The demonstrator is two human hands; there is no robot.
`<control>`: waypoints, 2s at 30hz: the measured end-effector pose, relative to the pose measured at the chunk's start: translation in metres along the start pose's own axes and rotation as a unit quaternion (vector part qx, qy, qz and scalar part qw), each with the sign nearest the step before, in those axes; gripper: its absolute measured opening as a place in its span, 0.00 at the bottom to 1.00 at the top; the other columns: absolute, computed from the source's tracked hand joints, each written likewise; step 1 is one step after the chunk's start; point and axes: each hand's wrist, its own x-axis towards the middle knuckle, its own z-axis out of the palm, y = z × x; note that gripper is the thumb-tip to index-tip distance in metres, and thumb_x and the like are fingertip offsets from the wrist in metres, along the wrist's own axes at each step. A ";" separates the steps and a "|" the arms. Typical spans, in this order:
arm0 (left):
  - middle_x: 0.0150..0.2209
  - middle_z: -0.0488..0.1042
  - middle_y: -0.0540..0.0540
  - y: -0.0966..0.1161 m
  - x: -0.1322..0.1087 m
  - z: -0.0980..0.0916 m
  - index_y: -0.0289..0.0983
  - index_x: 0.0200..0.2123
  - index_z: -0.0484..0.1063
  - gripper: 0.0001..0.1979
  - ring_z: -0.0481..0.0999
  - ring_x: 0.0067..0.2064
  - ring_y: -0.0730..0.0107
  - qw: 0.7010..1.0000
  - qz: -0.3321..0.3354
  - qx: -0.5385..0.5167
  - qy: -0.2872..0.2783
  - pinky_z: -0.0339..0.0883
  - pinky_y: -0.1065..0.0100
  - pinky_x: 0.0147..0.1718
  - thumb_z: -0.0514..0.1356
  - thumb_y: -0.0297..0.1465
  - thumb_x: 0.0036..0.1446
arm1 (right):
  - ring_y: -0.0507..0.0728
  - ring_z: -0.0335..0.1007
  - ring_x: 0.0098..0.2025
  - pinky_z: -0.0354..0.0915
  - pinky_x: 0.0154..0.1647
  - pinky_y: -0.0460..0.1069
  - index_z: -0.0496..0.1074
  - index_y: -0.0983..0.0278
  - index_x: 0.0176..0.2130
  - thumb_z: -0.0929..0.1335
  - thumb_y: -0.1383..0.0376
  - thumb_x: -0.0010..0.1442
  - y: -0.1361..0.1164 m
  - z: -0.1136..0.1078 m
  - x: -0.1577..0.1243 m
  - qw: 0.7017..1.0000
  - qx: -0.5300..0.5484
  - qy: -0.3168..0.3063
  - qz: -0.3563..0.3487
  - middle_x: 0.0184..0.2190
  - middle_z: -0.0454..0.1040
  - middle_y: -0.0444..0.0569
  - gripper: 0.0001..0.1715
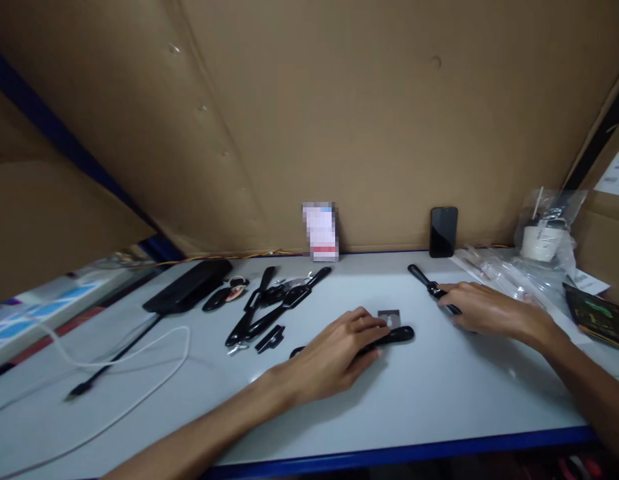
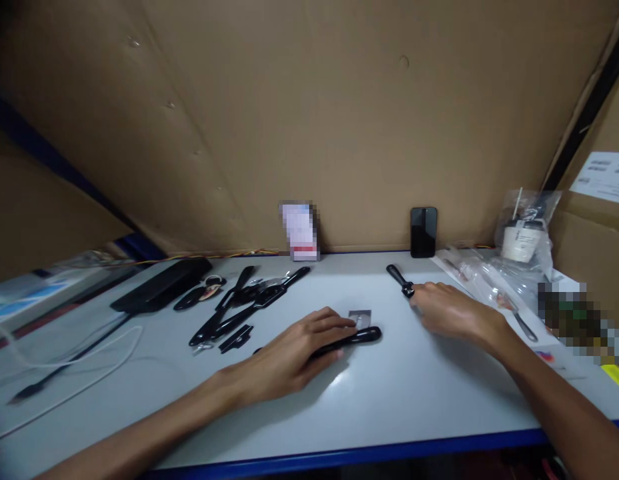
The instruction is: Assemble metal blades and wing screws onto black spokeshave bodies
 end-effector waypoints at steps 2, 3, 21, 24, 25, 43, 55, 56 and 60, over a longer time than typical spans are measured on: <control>0.64 0.72 0.39 0.004 0.001 0.004 0.37 0.63 0.70 0.20 0.70 0.62 0.49 1.000 0.022 -0.014 -0.004 0.68 0.44 0.60 0.58 0.30 0.70 | 0.62 0.77 0.41 0.69 0.43 0.55 0.80 0.61 0.39 0.66 0.71 0.61 0.002 0.002 0.001 1.000 0.003 0.003 -0.004 0.39 0.81 0.54 0.12; 0.66 0.70 0.39 0.005 0.001 0.006 0.39 0.64 0.69 0.22 0.69 0.63 0.48 0.999 0.028 -0.022 -0.003 0.67 0.43 0.61 0.59 0.30 0.69 | 0.62 0.77 0.42 0.69 0.44 0.55 0.79 0.62 0.39 0.66 0.72 0.61 0.001 0.004 0.002 1.000 0.001 0.001 -0.004 0.40 0.80 0.54 0.13; 0.65 0.70 0.38 0.002 0.000 0.011 0.42 0.69 0.63 0.25 0.65 0.69 0.50 0.993 0.100 -0.058 0.041 0.62 0.43 0.64 0.58 0.35 0.71 | 0.63 0.73 0.59 0.67 0.61 0.64 0.75 0.64 0.57 0.63 0.66 0.71 -0.042 0.042 0.036 0.962 0.187 0.185 -0.071 0.56 0.78 0.58 0.19; 0.56 0.78 0.40 -0.004 -0.002 -0.010 0.41 0.62 0.71 0.18 0.73 0.61 0.55 0.987 0.078 -0.052 0.129 0.67 0.48 0.60 0.54 0.34 0.73 | 0.61 0.76 0.48 0.71 0.52 0.59 0.79 0.64 0.48 0.62 0.65 0.74 -0.052 0.044 0.032 0.963 0.162 0.164 -0.139 0.44 0.82 0.55 0.17; 0.53 0.79 0.39 -0.008 -0.005 -0.021 0.40 0.58 0.74 0.16 0.76 0.57 0.56 0.986 0.057 -0.029 0.157 0.69 0.50 0.58 0.54 0.34 0.73 | 0.60 0.76 0.45 0.71 0.50 0.57 0.80 0.64 0.47 0.61 0.64 0.75 -0.055 0.044 0.031 0.965 0.153 0.148 -0.152 0.42 0.82 0.54 0.18; 0.70 0.65 0.39 -0.029 -0.110 0.010 0.42 0.72 0.59 0.30 0.64 0.70 0.47 0.971 -0.186 0.123 0.088 0.66 0.48 0.65 0.53 0.45 0.73 | 0.78 0.29 0.77 0.46 0.73 0.73 0.52 0.60 0.75 0.66 0.39 0.67 -0.088 0.026 -0.002 0.981 0.091 -0.143 -0.098 0.77 0.42 0.65 0.50; 0.75 0.50 0.40 -0.052 -0.063 -0.007 0.40 0.76 0.46 0.33 0.45 0.76 0.48 0.970 -0.241 0.042 0.002 0.48 0.43 0.71 0.43 0.48 0.76 | 0.68 0.34 0.78 0.34 0.77 0.68 0.38 0.62 0.77 0.64 0.40 0.69 -0.071 0.049 0.014 0.978 0.126 -0.088 -0.139 0.77 0.38 0.58 0.55; 0.75 0.51 0.41 -0.059 -0.064 -0.011 0.41 0.76 0.47 0.33 0.47 0.76 0.48 0.969 -0.244 0.042 0.002 0.49 0.44 0.71 0.43 0.49 0.76 | 0.67 0.34 0.78 0.33 0.77 0.68 0.40 0.63 0.77 0.62 0.39 0.69 -0.070 0.049 0.016 0.979 0.123 -0.090 -0.137 0.77 0.38 0.57 0.54; 0.73 0.59 0.40 -0.100 -0.067 -0.031 0.40 0.73 0.57 0.33 0.54 0.74 0.45 0.959 -0.246 0.120 0.071 0.49 0.45 0.71 0.51 0.50 0.72 | 0.68 0.26 0.78 0.32 0.77 0.69 0.42 0.61 0.77 0.58 0.36 0.69 -0.073 0.046 0.016 0.984 0.097 -0.084 -0.122 0.77 0.34 0.54 0.52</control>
